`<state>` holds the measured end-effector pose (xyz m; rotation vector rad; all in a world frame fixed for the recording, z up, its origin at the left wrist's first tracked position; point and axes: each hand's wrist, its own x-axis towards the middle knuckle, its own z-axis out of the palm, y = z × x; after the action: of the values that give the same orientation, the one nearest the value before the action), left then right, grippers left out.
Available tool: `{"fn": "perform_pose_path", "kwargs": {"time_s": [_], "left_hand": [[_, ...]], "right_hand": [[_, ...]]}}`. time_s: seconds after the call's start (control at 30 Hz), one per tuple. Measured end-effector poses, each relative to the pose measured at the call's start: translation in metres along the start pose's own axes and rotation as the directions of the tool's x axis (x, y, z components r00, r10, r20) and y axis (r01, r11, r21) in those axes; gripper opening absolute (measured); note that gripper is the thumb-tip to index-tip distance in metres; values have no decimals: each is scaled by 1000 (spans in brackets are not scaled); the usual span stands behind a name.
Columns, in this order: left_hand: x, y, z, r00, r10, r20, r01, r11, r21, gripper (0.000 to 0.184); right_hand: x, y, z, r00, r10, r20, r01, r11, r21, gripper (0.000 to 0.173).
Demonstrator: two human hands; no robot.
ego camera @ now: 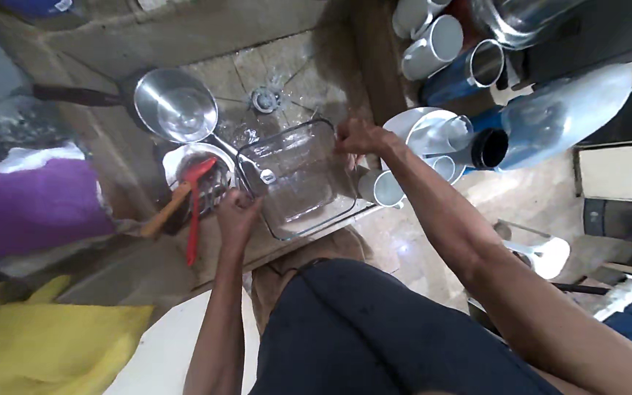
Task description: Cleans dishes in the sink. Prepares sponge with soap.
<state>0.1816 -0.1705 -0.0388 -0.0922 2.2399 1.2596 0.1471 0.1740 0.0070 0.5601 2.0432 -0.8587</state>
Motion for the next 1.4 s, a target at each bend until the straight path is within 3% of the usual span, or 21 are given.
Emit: {"fn": "perform_pose_path", "kwargs": {"time_s": [0.33, 0.47, 0.7, 0.97, 1.27, 1.4], "left_hand": [[-3, 9, -3, 997, -21, 78, 26, 998, -54, 32], [-22, 20, -4, 987, -102, 122, 108, 993, -38, 38], [-45, -3, -1, 981, -142, 129, 148, 988, -38, 46], [-36, -2, 5, 981, -170, 96, 175, 983, -54, 37], [-39, -11, 6, 973, -208, 98, 216, 974, -71, 43], [-46, -12, 14, 975, -219, 40, 222, 971, -89, 38]], "right_hand": [[-12, 5, -12, 992, 18, 128, -16, 1000, -19, 28], [-10, 14, -15, 982, 0, 187, 18, 995, -95, 24], [-4, 26, -6, 968, -76, 238, 101, 990, -95, 22], [-12, 25, -4, 967, -139, 211, 152, 987, -46, 20], [-10, 27, -1, 975, -93, 201, 92, 996, 13, 25], [-9, 44, 6, 976, -179, 121, 182, 983, -9, 23]]}}
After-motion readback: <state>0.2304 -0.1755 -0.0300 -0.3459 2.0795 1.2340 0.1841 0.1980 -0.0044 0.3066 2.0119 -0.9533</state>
